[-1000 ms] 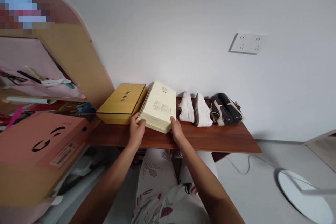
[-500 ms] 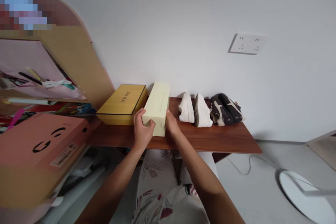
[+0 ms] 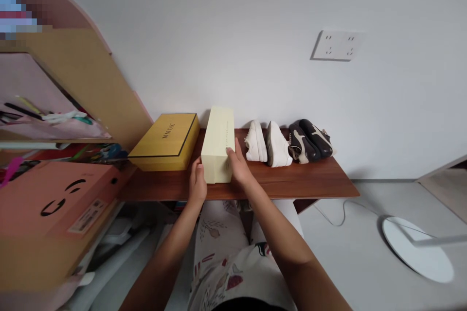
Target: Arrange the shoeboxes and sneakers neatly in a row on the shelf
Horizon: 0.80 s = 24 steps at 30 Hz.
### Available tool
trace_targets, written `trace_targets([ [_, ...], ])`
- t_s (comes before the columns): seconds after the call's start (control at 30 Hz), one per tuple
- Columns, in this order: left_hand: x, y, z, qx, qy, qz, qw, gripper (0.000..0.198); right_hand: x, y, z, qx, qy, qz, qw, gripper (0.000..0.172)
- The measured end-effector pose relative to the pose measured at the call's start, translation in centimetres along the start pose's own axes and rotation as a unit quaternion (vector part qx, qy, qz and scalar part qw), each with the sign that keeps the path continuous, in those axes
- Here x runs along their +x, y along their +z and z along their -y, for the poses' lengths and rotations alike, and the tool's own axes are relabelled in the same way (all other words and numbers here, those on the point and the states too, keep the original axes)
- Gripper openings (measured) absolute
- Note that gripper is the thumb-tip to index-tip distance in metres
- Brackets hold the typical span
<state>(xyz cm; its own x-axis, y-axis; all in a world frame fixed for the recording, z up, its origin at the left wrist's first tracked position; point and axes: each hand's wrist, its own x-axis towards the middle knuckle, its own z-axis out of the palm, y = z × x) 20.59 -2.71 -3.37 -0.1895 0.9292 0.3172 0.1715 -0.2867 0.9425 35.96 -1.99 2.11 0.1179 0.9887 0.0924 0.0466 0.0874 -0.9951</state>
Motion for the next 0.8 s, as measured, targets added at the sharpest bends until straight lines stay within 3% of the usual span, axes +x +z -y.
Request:
trace_targets([
  [0.17, 0.7, 0.8, 2.0, -0.048, -0.178, 0.001, 0.983, 0.035, -0.2, -2.3, -1.3, 0.011, -0.038, -0.041, 0.998, 0.072],
  [0.27, 0.6, 1.4, 1.8, -0.212, -0.332, -0.01, 0.919, 0.031, -0.2, -3.6, -2.1, 0.021, -0.047, -0.041, 0.998, 0.071],
  [0.37, 0.5, 1.5, 0.9, -0.32, -0.419, -0.016, 0.85, 0.027, -0.2, -4.2, -2.6, 0.033, -0.049, -0.038, 0.997, 0.069],
  [0.43, 0.6, 1.2, 0.3, -0.334, -0.432, -0.031, 0.837, 0.026, -0.4, -4.2, -2.8, 0.046, -0.041, -0.037, 0.997, 0.068],
  [0.53, 1.0, 0.6, -0.3, -0.328, -0.419, -0.064, 0.844, 0.026, -0.8, -3.9, -3.2, 0.042, -0.029, -0.046, 0.998, 0.069],
  [0.7, 1.9, -0.6, -0.6, -0.285, -0.365, -0.111, 0.879, 0.026, -1.3, -3.1, -3.5, 0.0, -0.015, -0.064, 0.998, 0.069],
  [0.8, 2.2, -1.1, -0.1, -0.25, -0.314, -0.106, 0.91, 0.03, -1.4, -2.6, -4.1, 0.01, -0.015, -0.021, 1.0, 0.068],
])
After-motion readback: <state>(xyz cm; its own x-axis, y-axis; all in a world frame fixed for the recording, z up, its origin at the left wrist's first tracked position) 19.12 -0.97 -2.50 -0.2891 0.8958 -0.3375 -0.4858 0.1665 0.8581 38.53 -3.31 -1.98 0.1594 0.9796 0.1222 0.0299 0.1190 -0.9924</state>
